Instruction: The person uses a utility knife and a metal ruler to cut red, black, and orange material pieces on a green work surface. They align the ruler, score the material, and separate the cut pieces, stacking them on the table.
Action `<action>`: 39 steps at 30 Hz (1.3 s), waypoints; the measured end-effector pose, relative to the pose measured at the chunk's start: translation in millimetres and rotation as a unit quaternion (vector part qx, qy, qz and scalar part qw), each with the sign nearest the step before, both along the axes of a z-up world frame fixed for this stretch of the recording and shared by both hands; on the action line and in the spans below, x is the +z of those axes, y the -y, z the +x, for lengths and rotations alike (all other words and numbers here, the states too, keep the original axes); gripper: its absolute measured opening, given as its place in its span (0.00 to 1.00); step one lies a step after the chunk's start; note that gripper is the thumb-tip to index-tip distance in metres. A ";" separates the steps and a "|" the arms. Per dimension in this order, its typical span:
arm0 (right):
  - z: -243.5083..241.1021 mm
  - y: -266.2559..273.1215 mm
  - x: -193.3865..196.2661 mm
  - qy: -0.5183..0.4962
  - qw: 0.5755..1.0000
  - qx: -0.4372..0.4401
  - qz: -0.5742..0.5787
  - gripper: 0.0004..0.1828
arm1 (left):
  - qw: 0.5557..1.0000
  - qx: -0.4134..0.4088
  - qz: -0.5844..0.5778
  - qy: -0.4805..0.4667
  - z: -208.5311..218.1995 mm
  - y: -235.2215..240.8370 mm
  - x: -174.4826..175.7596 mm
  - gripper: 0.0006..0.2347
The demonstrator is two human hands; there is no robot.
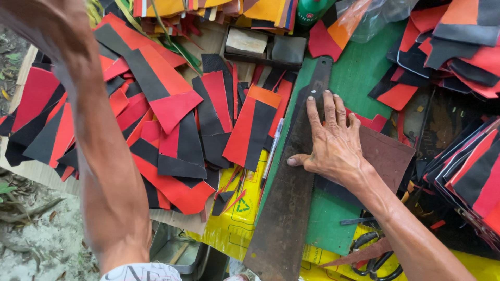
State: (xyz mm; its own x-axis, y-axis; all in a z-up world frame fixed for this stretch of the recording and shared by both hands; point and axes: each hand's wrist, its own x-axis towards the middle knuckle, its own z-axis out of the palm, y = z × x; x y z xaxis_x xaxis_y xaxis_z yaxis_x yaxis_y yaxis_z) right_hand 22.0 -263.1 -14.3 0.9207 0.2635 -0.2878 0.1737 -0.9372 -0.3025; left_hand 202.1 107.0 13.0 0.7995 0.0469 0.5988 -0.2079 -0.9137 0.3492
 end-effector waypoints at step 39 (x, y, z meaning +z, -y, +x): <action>-0.6 3.2 -1.5 -0.004 1.000 -0.013 0.006 0.76 | 0.820 -0.184 -0.424 -0.337 -70.9 184.5 -102.3 0.14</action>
State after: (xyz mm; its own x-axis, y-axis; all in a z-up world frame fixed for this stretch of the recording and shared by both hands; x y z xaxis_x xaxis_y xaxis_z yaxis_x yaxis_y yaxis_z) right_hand 21.4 -266.2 -15.8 0.9247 0.2436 -0.2926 0.1472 -0.9375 -0.3152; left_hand 131.2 -77.5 -89.3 0.9889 -0.1018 -0.1079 0.0857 -0.2017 0.9757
